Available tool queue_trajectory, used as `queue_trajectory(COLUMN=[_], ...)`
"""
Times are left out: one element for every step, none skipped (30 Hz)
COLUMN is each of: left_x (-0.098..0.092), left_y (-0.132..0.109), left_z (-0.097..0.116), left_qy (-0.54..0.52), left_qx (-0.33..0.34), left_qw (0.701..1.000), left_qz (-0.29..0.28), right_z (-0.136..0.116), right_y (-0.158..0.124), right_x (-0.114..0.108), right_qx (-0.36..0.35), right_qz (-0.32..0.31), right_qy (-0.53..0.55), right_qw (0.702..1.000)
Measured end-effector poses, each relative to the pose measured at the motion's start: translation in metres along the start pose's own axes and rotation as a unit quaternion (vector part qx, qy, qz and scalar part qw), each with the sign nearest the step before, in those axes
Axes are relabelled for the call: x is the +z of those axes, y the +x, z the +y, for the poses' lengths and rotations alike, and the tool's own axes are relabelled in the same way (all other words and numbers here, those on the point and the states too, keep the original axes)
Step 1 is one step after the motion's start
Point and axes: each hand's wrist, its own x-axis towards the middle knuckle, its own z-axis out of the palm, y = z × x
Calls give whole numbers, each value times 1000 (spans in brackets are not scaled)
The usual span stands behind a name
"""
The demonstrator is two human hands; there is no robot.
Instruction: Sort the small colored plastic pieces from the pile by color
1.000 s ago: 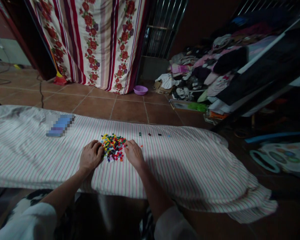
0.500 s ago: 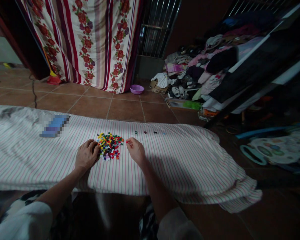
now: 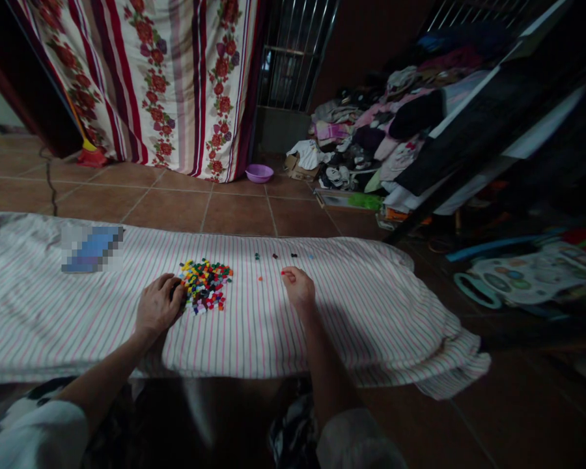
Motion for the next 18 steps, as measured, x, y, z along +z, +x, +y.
queue_trajectory(left_x=[0, 1, 1, 1, 1, 1, 1, 1, 1, 1, 1, 1, 1, 1, 1, 1, 1, 1], left_y=[0, 0, 0, 0, 1, 1, 1, 1, 1, 1, 1, 1, 1, 0, 0, 0, -1, -1], left_z=[0, 0, 0, 0, 0, 0, 0, 0, 0, 0, 0, 0, 0, 0, 0, 0, -1, -1], left_qy=[-6, -11, -14, -14, -13, -11, -10, -10, -12, -14, -17, -21, -24, -24, -21, -13, -3, 10], left_qx=[-8, -15, -19, -19, -18, -17, -17, -17, -18, -21, -24, -28, -30, -30, -27, -20, -11, -2], left_qw=[1000, 1000, 1000, 1000, 1000, 1000, 1000, 1000, 1000, 1000, 1000, 999, 999, 999, 999, 1000, 1000, 1000], left_qz=[4, 6, 5, 3, 1, -1, -1, 0, 2, 4, 7, 9, 10, 9, 6, 1, -4, -7], right_z=[2, 4, 5, 6, 7, 8, 8, 9, 9, 10, 10, 10, 11, 11, 12, 12, 13, 13], right_y=[0, -1, -2, -3, -3, -4, -5, -6, -6, -7, -7, -7, -7, -6, -6, -6, -5, -5], right_x=[-1, -1, -1, -1, -1, -1, -1, -1, 0, 0, 1, 1, 2, 3, 3, 4, 5, 5], right_qx=[-1, -1, -1, 0, 0, 0, -1, -2, -4, -6, -8, -9, -9, -9, -7, -5, -3, 1], right_qz=[3, 4, 4, 3, 1, -3, -7, -10, -14, -16, -17, -17, -17, -18, -20, -22, -26, -30], right_qy=[-6, -12, -18, -23, -28, -33, -38, -42, -46, -49, -52, -56, -61, -64, -67, -68, -69, -69], right_qw=[1000, 1000, 1000, 1000, 1000, 999, 999, 999, 999, 999, 998, 998, 998, 998, 998, 997, 997, 997])
